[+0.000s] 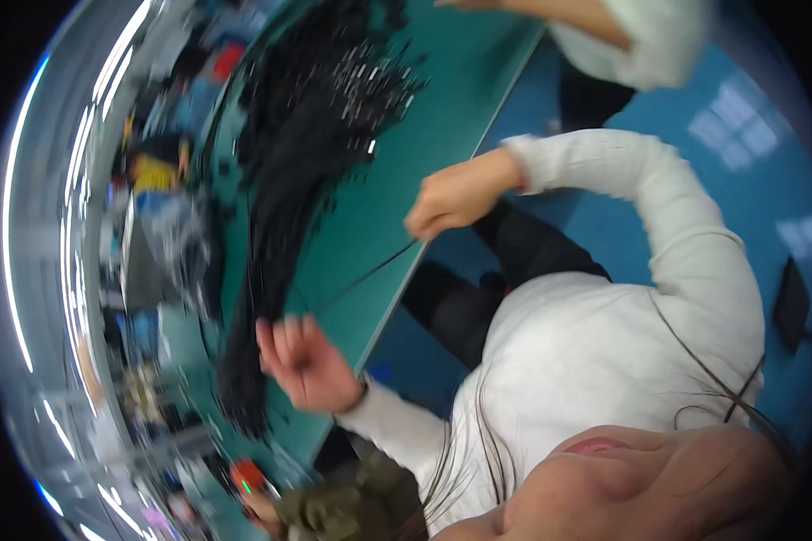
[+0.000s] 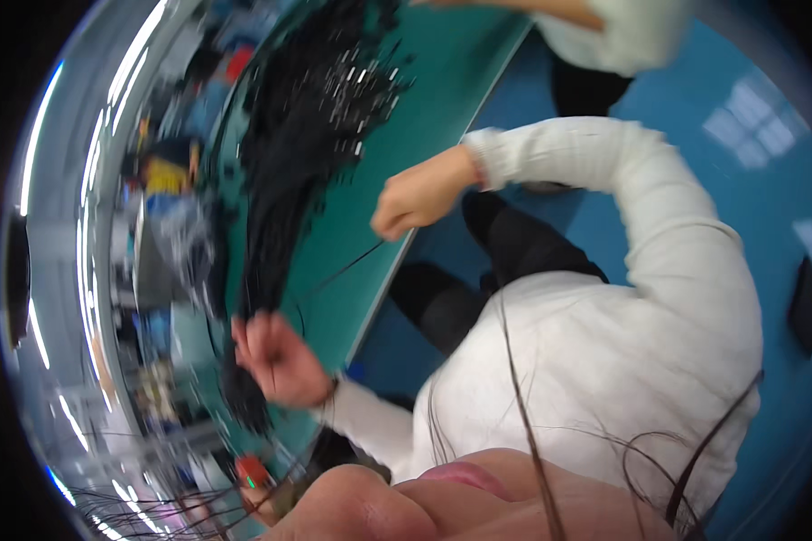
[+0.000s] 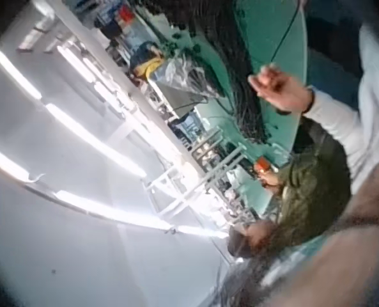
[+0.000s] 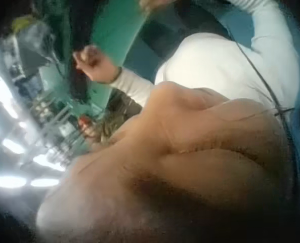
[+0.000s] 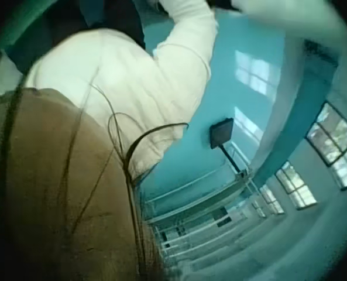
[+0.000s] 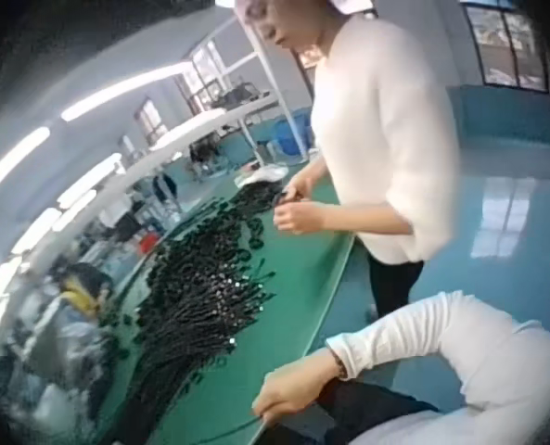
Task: The person winds black cables around their fingers and secures each coiled cable with a rubber band by hand, placing the bundled cables on the table.
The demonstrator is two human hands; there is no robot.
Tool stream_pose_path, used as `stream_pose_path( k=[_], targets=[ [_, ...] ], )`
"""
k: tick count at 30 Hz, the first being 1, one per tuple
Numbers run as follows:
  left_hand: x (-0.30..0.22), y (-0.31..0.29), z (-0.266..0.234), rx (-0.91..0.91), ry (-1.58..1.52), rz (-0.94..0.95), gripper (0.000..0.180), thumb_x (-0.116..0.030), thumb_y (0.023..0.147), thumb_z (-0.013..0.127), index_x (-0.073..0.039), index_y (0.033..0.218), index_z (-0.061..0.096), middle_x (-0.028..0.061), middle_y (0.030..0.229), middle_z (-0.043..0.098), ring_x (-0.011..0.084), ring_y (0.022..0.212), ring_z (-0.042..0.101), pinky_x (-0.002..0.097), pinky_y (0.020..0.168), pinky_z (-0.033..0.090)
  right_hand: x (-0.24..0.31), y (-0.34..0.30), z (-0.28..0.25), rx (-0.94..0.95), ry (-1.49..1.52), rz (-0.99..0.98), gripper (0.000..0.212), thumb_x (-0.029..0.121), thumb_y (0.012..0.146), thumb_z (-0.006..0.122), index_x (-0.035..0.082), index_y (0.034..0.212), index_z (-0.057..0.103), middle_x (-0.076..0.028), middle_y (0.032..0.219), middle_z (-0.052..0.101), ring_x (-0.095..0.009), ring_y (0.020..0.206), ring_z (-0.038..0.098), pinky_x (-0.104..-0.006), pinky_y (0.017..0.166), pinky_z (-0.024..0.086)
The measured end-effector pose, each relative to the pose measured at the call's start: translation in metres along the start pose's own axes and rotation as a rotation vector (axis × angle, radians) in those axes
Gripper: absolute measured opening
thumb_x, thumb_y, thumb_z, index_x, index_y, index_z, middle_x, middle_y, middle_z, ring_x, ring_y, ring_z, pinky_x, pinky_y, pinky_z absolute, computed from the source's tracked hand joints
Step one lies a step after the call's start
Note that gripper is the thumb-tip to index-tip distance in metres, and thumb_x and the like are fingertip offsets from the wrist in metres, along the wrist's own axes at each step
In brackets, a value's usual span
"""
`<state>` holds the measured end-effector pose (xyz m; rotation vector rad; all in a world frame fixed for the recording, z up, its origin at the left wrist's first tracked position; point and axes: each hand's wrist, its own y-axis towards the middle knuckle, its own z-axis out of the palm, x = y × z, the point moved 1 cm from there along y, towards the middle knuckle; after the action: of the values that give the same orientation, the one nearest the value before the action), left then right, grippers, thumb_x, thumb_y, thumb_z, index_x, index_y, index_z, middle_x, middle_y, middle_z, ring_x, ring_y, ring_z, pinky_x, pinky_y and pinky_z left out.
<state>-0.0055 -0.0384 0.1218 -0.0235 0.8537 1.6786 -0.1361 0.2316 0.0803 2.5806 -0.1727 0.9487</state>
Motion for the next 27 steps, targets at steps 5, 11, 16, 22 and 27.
stream_pose_path(
  k=[5, 11, 16, 22, 27],
  targets=[
    [0.049, -0.001, -0.053, -0.207, 0.813, -0.259, 0.052, -0.030, 0.102, 0.033, 0.009, 0.135, 0.031, 0.0272, 0.129, 0.047, 0.0359, 0.123, 0.046, 0.0451, 0.103, 0.039, 0.071, -0.011, -0.001, 0.249, -0.185, 0.089, 0.009, 0.011, 0.083, 0.062, 0.003, 0.086, 0.060, -0.010, 0.072, 0.065, -0.029, 0.066, 0.063, -0.0370, 0.059, 0.048],
    [0.087, -0.030, -0.044, 0.060, 0.630, -0.802, 0.065, -0.043, 0.099, 0.033, 0.009, 0.137, 0.028, 0.0259, 0.118, 0.056, 0.0272, 0.080, 0.068, 0.0297, 0.067, 0.057, 0.033, 0.036, -0.025, -0.140, -0.154, -0.135, 0.011, 0.012, 0.088, 0.059, 0.001, 0.087, 0.060, -0.012, 0.072, 0.060, -0.026, 0.061, 0.058, -0.0317, 0.057, 0.044],
    [0.082, -0.040, -0.028, 0.167, 0.333, -0.827, 0.081, -0.057, 0.094, 0.035, 0.012, 0.136, 0.029, 0.0310, 0.112, 0.058, 0.0267, 0.063, 0.068, 0.0255, 0.051, 0.055, -0.031, 0.049, 0.011, -0.204, 0.105, -0.035, 0.019, 0.019, 0.090, 0.058, 0.001, 0.084, 0.061, -0.008, 0.069, 0.060, -0.017, 0.058, 0.055, -0.0307, 0.056, 0.043],
    [0.066, -0.029, -0.041, -0.180, 0.012, -0.326, 0.071, -0.047, 0.098, 0.036, 0.011, 0.138, 0.027, 0.0310, 0.127, 0.049, 0.0328, 0.091, 0.067, 0.0311, 0.065, 0.058, -0.011, 0.014, 0.085, -0.029, 0.359, 0.268, 0.024, 0.023, 0.097, 0.045, 0.003, 0.090, 0.056, -0.009, 0.061, 0.054, -0.018, 0.051, 0.053, -0.0316, 0.051, 0.043],
    [0.069, -0.021, -0.058, -0.318, 0.660, -0.294, 0.056, -0.033, 0.101, 0.035, 0.008, 0.138, 0.028, 0.0253, 0.134, 0.045, 0.0367, 0.126, 0.044, 0.0461, 0.097, 0.046, 0.033, -0.014, 0.078, 0.231, 0.021, 0.347, 0.012, 0.014, 0.090, 0.054, 0.003, 0.091, 0.052, -0.016, 0.064, 0.060, -0.034, 0.059, 0.061, -0.0421, 0.056, 0.046]
  ],
)
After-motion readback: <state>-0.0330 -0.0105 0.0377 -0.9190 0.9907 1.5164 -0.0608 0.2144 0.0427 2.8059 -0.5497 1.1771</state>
